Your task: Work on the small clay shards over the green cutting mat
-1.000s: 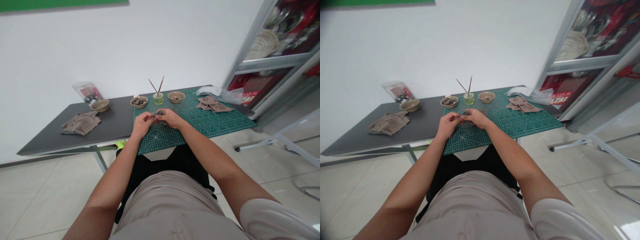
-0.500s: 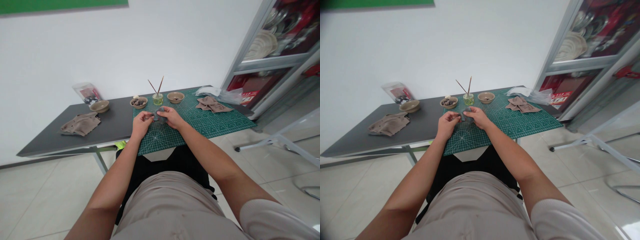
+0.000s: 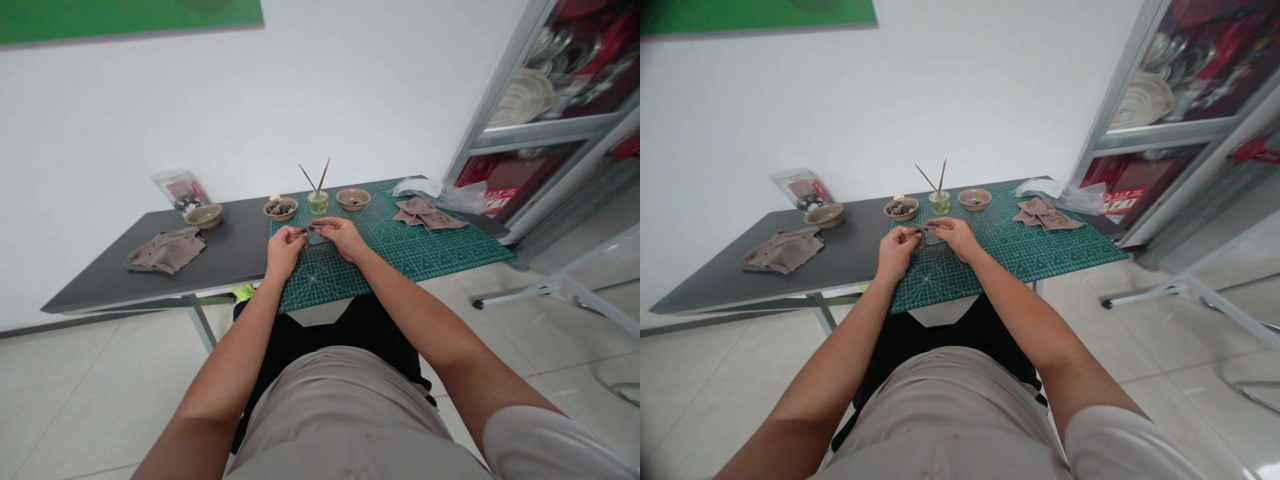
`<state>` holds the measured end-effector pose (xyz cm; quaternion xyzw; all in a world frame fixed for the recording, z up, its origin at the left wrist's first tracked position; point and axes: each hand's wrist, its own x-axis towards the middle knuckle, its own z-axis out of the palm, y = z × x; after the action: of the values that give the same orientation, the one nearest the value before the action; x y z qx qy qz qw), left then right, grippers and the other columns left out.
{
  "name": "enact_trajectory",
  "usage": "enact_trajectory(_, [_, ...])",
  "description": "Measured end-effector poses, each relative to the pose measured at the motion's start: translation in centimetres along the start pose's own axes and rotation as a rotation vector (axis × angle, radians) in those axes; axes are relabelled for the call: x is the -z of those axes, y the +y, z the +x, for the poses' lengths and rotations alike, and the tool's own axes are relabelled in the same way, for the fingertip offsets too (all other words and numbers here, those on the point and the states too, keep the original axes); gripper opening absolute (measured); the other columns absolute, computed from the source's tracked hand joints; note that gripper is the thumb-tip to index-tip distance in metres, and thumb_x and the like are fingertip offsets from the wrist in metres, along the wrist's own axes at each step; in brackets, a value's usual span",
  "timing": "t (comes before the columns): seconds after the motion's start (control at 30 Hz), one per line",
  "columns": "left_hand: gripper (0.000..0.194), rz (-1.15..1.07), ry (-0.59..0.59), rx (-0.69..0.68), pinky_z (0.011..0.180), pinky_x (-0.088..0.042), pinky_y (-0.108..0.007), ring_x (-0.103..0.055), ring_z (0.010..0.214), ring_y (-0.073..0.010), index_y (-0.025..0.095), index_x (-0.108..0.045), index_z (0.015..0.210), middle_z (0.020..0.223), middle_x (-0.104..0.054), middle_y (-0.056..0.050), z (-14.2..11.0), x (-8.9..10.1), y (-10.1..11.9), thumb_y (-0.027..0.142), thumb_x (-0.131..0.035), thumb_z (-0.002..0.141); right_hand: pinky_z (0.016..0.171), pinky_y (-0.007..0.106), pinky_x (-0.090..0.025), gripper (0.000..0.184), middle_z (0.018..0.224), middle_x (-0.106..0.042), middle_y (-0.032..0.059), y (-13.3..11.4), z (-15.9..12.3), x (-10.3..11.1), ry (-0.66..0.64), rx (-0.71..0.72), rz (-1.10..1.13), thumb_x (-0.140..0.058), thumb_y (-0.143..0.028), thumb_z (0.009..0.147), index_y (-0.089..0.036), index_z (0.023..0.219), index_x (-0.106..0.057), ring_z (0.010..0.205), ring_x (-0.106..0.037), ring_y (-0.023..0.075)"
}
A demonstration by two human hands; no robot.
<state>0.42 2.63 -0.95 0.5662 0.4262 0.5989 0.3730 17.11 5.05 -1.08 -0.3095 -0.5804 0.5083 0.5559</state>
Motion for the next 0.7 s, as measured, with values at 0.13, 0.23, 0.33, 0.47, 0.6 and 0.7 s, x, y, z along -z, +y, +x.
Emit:
enact_trajectory(0.13, [0.019,0.057,-0.001,-0.014,0.058,-0.047,-0.024,-0.057,0.056,-0.0108,0.017,-0.063,0.08,0.067,-0.063,0.003,-0.1,0.1,0.1,0.031,-0.073,0.071,0.085,0.035,-0.048,0.022,0.091,-0.068,0.0048,-0.1,-0.3,-0.1,0.153,0.229,-0.389,-0.076,-0.04,0.071,-0.019,0.071,-0.07,0.094,-0.06,0.0202])
enact_trajectory(0.23, [0.018,0.101,-0.012,-0.026,0.059,-0.046,-0.024,-0.055,0.058,-0.0108,0.017,-0.063,0.079,0.066,-0.062,0.003,-0.2,0.1,0.2,0.031,-0.072,0.072,0.092,0.037,-0.047,0.015,0.106,-0.07,0.0056,-0.6,-0.9,-0.4,0.118,0.36,-0.567,-0.068,-0.035,0.08,-0.021,0.08,-0.072,0.105,-0.061,0.0217])
enact_trajectory(0.33, [0.016,0.153,-0.037,-0.026,0.058,-0.044,-0.023,-0.054,0.058,-0.011,0.018,-0.061,0.076,0.064,-0.062,0.003,-0.4,0.1,0.5,0.03,-0.071,0.072,0.094,0.037,-0.048,0.022,0.106,-0.073,0.0047,-0.9,-1.6,-1.0,0.036,0.374,-0.714,-0.058,-0.027,0.088,-0.023,0.103,-0.073,0.102,-0.065,0.0208])
enact_trajectory(0.47, [0.015,0.266,-0.031,-0.081,0.056,-0.04,-0.022,-0.05,0.054,-0.01,0.018,-0.057,0.064,0.058,-0.057,0.004,-0.8,0.1,1.0,0.024,-0.068,0.072,0.102,0.037,-0.046,0.035,0.119,-0.071,0.005,-0.9,-2.2,-1.5,-0.06,0.395,-0.916,-0.053,-0.017,0.088,-0.023,0.118,-0.069,0.112,-0.064,0.0203])
enact_trajectory(0.6, [0.014,0.289,-0.015,-0.097,0.054,-0.04,-0.022,-0.05,0.052,-0.0099,0.019,-0.055,0.061,0.055,-0.057,0.005,-0.9,0.2,1.3,0.017,-0.066,0.07,0.105,0.038,-0.046,0.041,0.128,-0.066,0.0052,-0.8,-2.4,-1.8,-0.095,0.401,-1.039,-0.052,-0.013,0.088,-0.022,0.127,-0.064,0.117,-0.062,0.021])
enact_trajectory(0.7, [0.009,0.212,-0.028,-0.063,0.056,-0.043,-0.023,-0.057,0.055,-0.0116,0.019,-0.059,0.07,0.059,-0.063,0.004,-0.9,0.1,1.2,0.022,-0.066,0.073,0.1,0.038,-0.049,0.039,0.124,-0.068,0.0085,-0.9,-2.5,-1.9,-0.054,0.352,-1.1,-0.051,-0.016,0.09,-0.019,0.128,-0.063,0.112,-0.065,0.0231])
